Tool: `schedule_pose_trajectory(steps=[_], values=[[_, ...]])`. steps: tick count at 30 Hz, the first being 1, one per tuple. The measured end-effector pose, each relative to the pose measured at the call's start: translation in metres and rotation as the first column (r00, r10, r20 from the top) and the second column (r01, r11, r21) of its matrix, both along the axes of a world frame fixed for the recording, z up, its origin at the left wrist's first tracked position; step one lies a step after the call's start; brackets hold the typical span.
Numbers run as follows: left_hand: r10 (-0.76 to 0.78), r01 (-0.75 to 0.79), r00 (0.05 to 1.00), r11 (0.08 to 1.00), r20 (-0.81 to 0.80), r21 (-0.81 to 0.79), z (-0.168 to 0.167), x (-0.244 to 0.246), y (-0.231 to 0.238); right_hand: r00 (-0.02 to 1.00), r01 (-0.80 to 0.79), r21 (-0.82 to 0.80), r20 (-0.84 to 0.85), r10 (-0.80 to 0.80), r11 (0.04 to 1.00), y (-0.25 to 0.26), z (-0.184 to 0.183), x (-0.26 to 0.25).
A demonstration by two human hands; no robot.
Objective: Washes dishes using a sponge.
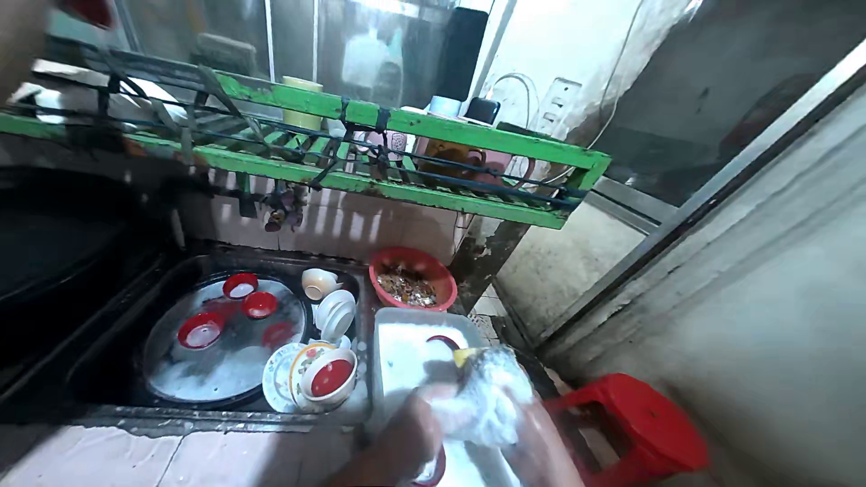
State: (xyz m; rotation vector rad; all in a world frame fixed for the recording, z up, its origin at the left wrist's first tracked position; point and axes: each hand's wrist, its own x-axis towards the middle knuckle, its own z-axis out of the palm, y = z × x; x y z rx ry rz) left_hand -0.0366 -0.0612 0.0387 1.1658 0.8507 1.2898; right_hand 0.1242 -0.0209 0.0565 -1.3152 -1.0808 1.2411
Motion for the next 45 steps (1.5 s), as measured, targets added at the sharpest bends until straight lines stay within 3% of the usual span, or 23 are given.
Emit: schedule_pose_trajectory(steps=[2, 4, 7, 9, 12, 14, 16, 19, 21, 22, 24, 26, 27, 28, 30, 32, 33, 35, 36, 38, 41, 43, 45], values=[[0.164, -0.163, 0.958, 0.986, 0.237, -0.02, -0.015, 0.007, 0.01, 0.996, 0.048, 0.212, 0.062, -0.062, 0.976, -0.011, -0.01, -0.012], [0.214, -0.2, 0.923, 0.977, 0.319, -0.076, -0.017, 0.008, 0.016, 0.993, 0.072, 0.344, 0.065, -0.1, 0.936, -0.013, -0.019, -0.019], [0.171, -0.156, 0.951, 0.985, 0.256, -0.075, -0.016, 0.011, 0.009, 0.994, 0.044, 0.23, 0.085, -0.065, 0.972, 0.002, -0.021, -0.006], [0.222, -0.191, 0.944, 0.971, 0.245, -0.146, -0.017, 0.019, 0.009, 0.948, -0.036, 0.227, 0.315, -0.039, 0.973, 0.01, -0.008, -0.007], [0.393, -0.251, 0.87, 0.873, 0.298, -0.417, 0.002, 0.031, 0.012, 0.736, -0.235, 0.39, 0.67, -0.1, 0.89, -0.013, 0.0, -0.024], [0.518, -0.208, 0.749, 0.776, 0.413, -0.596, 0.025, 0.03, 0.02, 0.748, -0.313, 0.584, 0.638, -0.185, 0.749, -0.024, -0.021, -0.026], [0.574, -0.13, 0.666, 0.718, 0.476, -0.684, 0.04, 0.023, 0.03, 0.895, -0.233, 0.684, 0.429, -0.122, 0.691, -0.023, -0.039, -0.022], [0.537, -0.008, 0.623, 0.732, 0.569, -0.681, 0.035, 0.014, 0.03, 0.998, 0.062, 0.447, -0.017, -0.06, 0.892, -0.022, -0.037, -0.016], [0.44, -0.002, 0.732, 0.765, 0.521, -0.644, 0.029, 0.012, 0.026, 0.991, 0.074, 0.172, -0.125, -0.052, 0.982, -0.015, -0.027, 0.0], [0.374, -0.048, 0.83, 0.787, 0.414, -0.615, 0.03, 0.012, 0.023, 0.994, 0.046, 0.126, -0.103, -0.033, 0.991, -0.01, -0.022, 0.003], [0.194, -0.159, 0.981, 0.87, 0.028, -0.467, 0.029, 0.012, 0.017, 0.98, -0.083, 0.228, 0.194, 0.038, 0.97, -0.003, -0.007, 0.002], [0.031, -0.141, 0.948, 0.933, -0.316, -0.33, 0.036, 0.013, 0.01, 0.843, -0.218, 0.291, 0.537, 0.029, 0.932, -0.008, 0.014, -0.008], [0.019, -0.128, 0.934, 0.95, -0.356, -0.286, 0.038, 0.012, 0.007, 0.826, -0.246, 0.312, 0.563, 0.03, 0.918, -0.009, 0.02, -0.011], [0.062, -0.14, 0.951, 0.96, -0.303, -0.241, 0.036, 0.011, 0.007, 0.878, -0.225, 0.324, 0.477, 0.047, 0.919, -0.005, 0.023, -0.01], [0.176, -0.17, 0.984, 0.961, 0.007, -0.218, 0.037, 0.011, 0.009, 0.991, -0.126, 0.187, 0.056, 0.118, 0.974, -0.008, 0.019, 0.008], [0.268, -0.191, 0.927, 0.94, 0.264, -0.283, 0.045, 0.01, 0.014, 0.945, -0.038, 0.069, -0.321, 0.058, 0.997, -0.016, 0.017, 0.014], [0.295, -0.205, 0.91, 0.931, 0.291, -0.302, 0.044, 0.01, 0.016, 0.936, -0.033, 0.089, -0.348, 0.062, 0.996, -0.019, 0.016, 0.012], [0.221, -0.153, 0.958, 0.933, 0.185, -0.325, 0.03, 0.006, 0.016, 0.996, -0.076, 0.274, -0.016, 0.084, 0.959, -0.018, 0.021, 0.005], [0.128, -0.07, 0.983, 0.924, 0.13, -0.377, 0.024, 0.005, 0.016, 0.969, -0.164, 0.384, 0.238, 0.074, 0.909, -0.015, 0.026, 0.001], [0.066, 0.084, 0.96, 0.858, 0.272, -0.507, 0.017, 0.01, 0.016, 0.825, -0.342, 0.494, 0.565, 0.004, 0.8, -0.019, 0.025, -0.004], [0.197, 0.129, 0.865, 0.802, 0.462, -0.583, 0.006, 0.009, 0.028, 0.912, -0.262, 0.375, 0.399, 0.1, 0.889, -0.014, 0.01, -0.006], [0.259, 0.036, 0.876, 0.805, 0.406, -0.592, 0.002, 0.001, 0.037, 0.988, -0.131, 0.232, 0.11, 0.108, 0.964, 0.002, -0.001, -0.001], [0.288, -0.103, 0.918, 0.838, 0.273, -0.536, -0.004, -0.008, 0.044, 0.974, -0.137, 0.099, 0.196, 0.116, 0.986, 0.015, -0.017, 0.01]])
